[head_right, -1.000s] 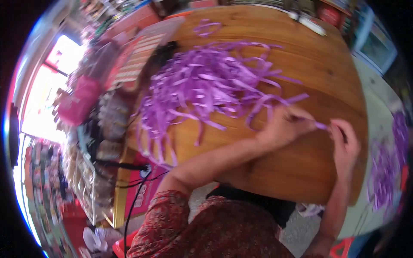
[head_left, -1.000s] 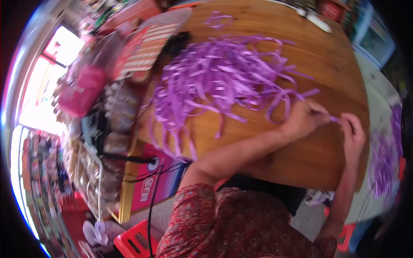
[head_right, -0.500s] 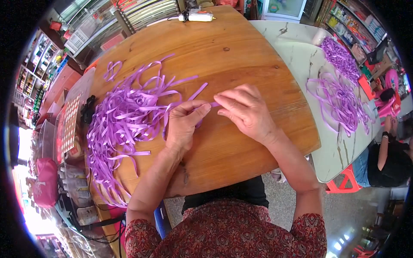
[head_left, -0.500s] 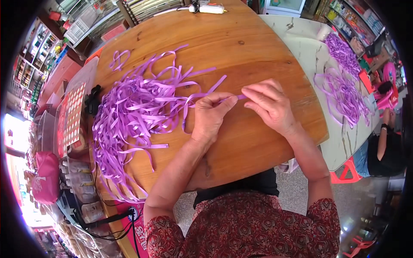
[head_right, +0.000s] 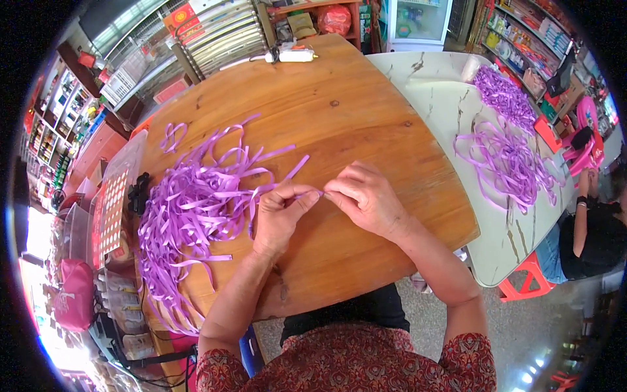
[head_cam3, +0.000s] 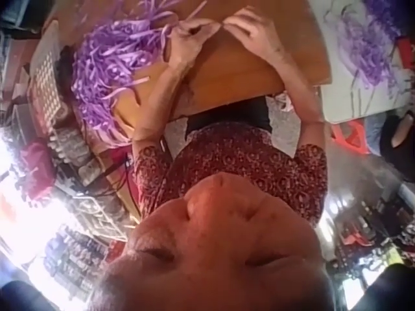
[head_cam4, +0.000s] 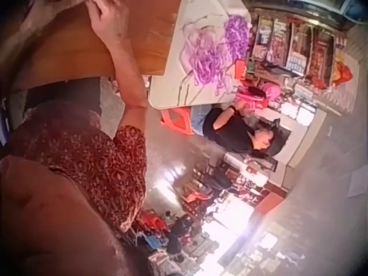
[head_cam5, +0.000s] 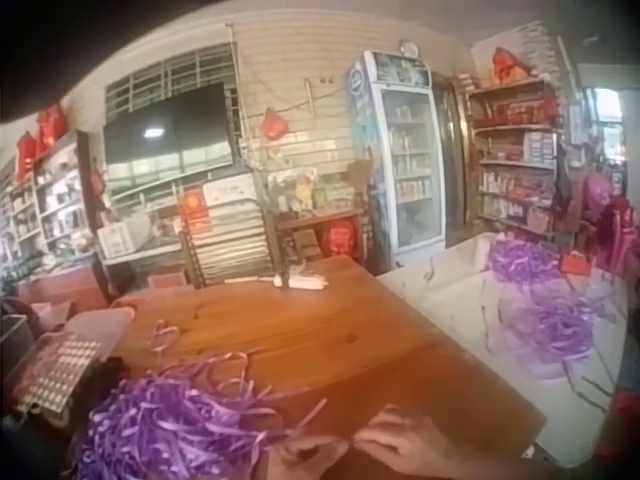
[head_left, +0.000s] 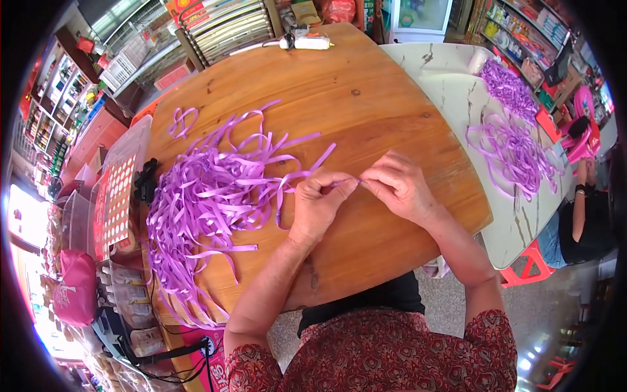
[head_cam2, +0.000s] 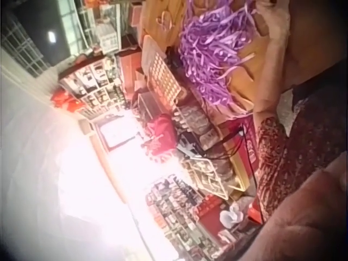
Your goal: The person picks up purple ribbons one by one from a pile on a wooden table and ties a knot in each by hand. They repeat this process multiple times, setting each knotted ribbon back onto the table.
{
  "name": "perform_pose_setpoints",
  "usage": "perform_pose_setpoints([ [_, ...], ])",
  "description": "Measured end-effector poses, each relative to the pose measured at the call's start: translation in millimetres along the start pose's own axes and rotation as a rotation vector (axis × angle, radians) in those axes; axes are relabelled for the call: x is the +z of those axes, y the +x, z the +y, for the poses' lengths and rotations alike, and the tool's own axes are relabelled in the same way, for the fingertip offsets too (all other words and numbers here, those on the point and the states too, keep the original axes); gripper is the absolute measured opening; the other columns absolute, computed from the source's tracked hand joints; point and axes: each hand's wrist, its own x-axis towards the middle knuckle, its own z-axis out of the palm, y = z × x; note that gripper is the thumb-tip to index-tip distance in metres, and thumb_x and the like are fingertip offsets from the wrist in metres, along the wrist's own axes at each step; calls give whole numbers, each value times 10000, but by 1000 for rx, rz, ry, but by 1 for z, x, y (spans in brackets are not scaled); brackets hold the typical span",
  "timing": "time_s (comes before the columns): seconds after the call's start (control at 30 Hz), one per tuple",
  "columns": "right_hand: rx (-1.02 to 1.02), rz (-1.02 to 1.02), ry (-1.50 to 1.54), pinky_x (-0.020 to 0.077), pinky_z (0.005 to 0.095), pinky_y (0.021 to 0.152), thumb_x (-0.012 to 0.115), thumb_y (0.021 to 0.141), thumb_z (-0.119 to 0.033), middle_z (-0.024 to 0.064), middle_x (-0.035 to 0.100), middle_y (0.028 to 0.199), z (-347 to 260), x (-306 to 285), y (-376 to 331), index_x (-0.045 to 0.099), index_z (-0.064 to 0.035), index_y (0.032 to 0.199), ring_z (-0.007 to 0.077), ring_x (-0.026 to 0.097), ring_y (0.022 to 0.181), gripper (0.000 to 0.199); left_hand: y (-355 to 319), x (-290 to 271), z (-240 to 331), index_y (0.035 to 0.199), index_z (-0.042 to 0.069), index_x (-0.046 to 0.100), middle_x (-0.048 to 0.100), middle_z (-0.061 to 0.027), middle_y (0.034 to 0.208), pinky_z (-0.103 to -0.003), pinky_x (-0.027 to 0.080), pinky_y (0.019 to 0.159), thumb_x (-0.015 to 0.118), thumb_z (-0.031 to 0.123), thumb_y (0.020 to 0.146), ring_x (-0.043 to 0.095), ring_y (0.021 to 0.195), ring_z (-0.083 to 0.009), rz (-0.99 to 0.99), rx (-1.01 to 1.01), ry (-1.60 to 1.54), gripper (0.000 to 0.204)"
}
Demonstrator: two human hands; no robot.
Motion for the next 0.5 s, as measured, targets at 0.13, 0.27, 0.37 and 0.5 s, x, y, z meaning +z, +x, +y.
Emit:
perform_pose_setpoints([
  [0.13,242,-176,292,455,289,648,685,794,-59,42,602,785,-2,-9,0,661,-28,862,155,577,741,78,0,-5,2,886,64,697,600,36,791,-195,387,644,668,39,828,491,706,-35,-57,108,102,69],
  [0.27,547,-218,1002,436,255,667,639,839,-40,35,609,834,-2,-9,-4,668,-8,908,108,555,771,81,-3,1,11,913,72,665,597,33,808,-183,364,593,663,41,831,471,680,-30,-63,-66,-258,88],
  [0.37,575,-150,1272,421,261,678,630,834,-19,61,599,842,-4,0,-8,669,5,939,123,540,775,114,-6,6,6,943,77,634,599,27,815,-175,346,567,657,43,835,465,674,-28,-42,-82,-384,115],
  [0.5,577,-101,1394,427,267,700,635,838,-36,70,607,862,-3,5,-8,669,8,994,129,544,791,165,-10,14,1,947,42,616,614,19,860,-182,431,714,598,-50,855,543,798,-40,-41,-43,-378,131],
])
